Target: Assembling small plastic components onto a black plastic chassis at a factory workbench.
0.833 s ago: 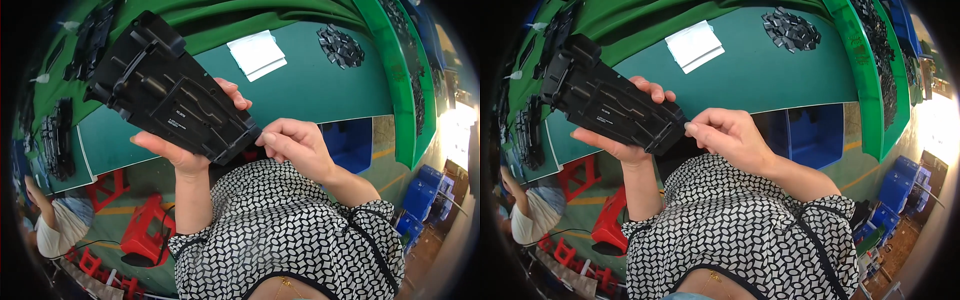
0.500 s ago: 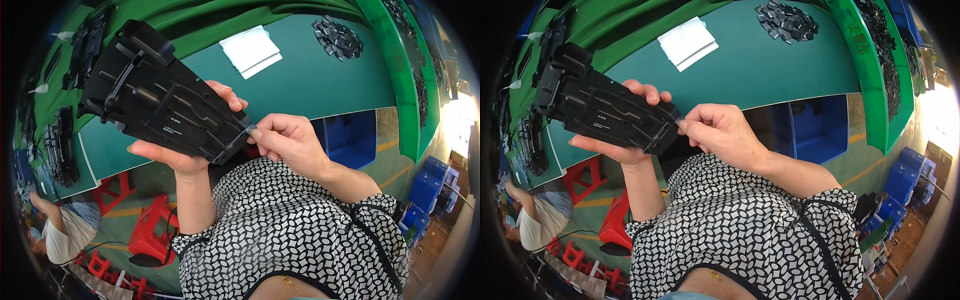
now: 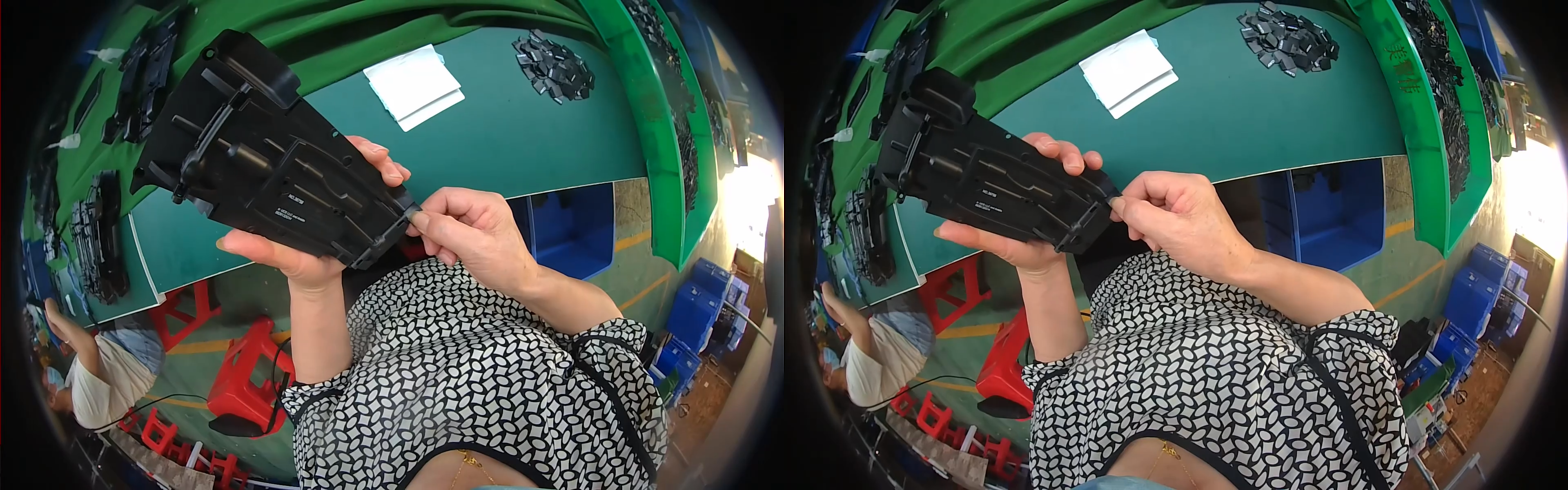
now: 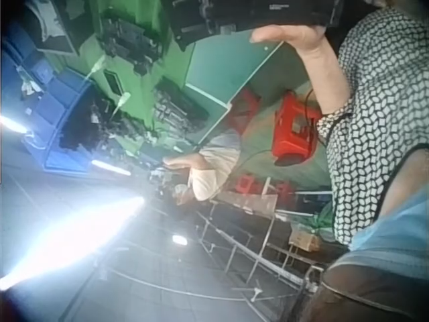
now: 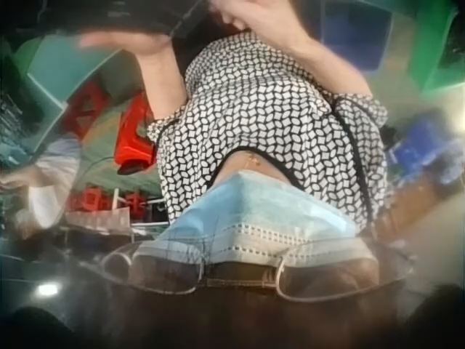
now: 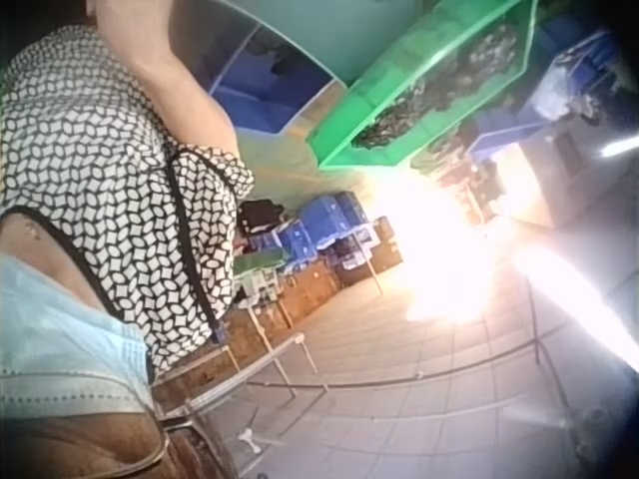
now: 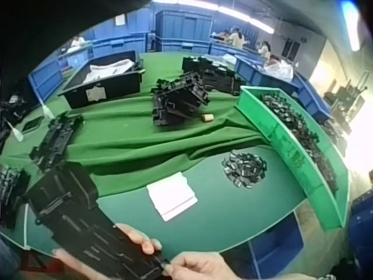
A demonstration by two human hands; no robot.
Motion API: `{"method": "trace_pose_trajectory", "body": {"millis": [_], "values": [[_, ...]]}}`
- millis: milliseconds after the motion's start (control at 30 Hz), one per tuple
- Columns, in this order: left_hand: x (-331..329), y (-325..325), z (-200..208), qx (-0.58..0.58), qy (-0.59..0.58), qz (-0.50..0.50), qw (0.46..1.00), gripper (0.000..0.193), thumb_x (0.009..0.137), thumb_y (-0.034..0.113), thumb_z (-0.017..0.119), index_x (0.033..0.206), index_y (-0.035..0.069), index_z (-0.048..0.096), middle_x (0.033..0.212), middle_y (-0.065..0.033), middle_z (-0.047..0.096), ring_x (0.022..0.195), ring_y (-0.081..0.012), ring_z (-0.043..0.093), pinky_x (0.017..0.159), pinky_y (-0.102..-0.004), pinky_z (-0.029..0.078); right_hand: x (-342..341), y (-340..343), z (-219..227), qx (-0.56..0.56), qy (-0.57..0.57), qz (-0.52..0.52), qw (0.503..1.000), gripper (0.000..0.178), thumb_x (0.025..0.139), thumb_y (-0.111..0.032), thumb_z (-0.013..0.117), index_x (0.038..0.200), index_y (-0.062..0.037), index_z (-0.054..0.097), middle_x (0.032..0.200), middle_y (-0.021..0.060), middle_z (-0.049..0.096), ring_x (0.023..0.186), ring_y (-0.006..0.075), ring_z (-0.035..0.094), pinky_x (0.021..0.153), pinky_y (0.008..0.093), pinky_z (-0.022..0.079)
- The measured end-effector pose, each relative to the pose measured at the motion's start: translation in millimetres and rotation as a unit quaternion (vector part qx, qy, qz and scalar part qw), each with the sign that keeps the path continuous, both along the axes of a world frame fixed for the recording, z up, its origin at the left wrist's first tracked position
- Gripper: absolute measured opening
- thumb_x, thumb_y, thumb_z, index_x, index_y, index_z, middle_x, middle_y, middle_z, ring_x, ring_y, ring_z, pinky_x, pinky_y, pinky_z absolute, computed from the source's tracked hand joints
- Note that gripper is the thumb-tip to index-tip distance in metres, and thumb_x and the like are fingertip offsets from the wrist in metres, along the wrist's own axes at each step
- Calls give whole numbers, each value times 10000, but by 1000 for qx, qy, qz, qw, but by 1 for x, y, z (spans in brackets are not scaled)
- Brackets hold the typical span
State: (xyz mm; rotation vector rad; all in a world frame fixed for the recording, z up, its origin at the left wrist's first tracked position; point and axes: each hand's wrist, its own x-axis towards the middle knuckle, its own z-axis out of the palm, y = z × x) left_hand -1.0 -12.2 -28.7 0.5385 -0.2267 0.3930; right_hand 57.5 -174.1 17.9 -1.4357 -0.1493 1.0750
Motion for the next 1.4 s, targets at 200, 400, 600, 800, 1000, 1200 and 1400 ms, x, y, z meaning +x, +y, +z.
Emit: {"method": "trace_pose_trajectory", "body": {"millis": [200,400,600,800,1000,1200,1400], "values": [[5,1,4,13,8,12,1000,1020,657,859,387,1229,16,442,1113,-162,515,932,-292,544,874,-515,442,6,1,1,-2,5,5,1000,173,876,-134,560,776,-3,613,625,-8,557,519,20,461,452,173,355],[0,-12,9,-69,43,18,996,1028,692,854,294,1300,29,363,1147,-173,526,952,-304,567,879,-489,446,2,-11,14,-16,3,42,999,187,885,-188,604,800,-22,626,650,-11,573,534,28,491,476,173,391],[-7,2,17,-142,132,55,980,887,790,779,280,1207,16,449,1096,-139,560,928,-279,578,841,-509,468,44,-44,23,-49,-314,10,948,101,834,-80,635,868,15,633,785,42,622,699,96,568,632,239,472],[-3,2,24,-102,115,44,987,743,849,698,325,1291,104,389,1144,-124,542,938,-272,567,851,-503,460,145,-98,14,-178,-579,-137,783,104,811,-25,604,907,3,633,837,118,605,734,220,603,642,292,477],[2,-1,24,-86,131,50,986,734,853,697,312,1257,95,428,1118,-122,554,915,-268,565,840,-496,467,197,-73,8,-188,-662,-44,724,125,823,-64,609,930,-4,633,870,106,580,748,213,587,676,297,475],[2,-2,26,-78,139,48,986,750,849,705,302,1228,76,455,1104,-122,564,901,-268,569,827,-494,476,221,-53,13,-333,-617,91,707,177,772,-139,636,893,-18,684,874,163,640,835,329,617,768,404,484],[0,-1,27,-75,144,48,986,770,845,712,293,1203,55,472,1086,-125,571,887,-260,579,822,-486,490,227,-50,21,-294,-559,86,770,173,769,-155,636,847,-10,687,802,181,658,772,321,639,726,381,500]]}}
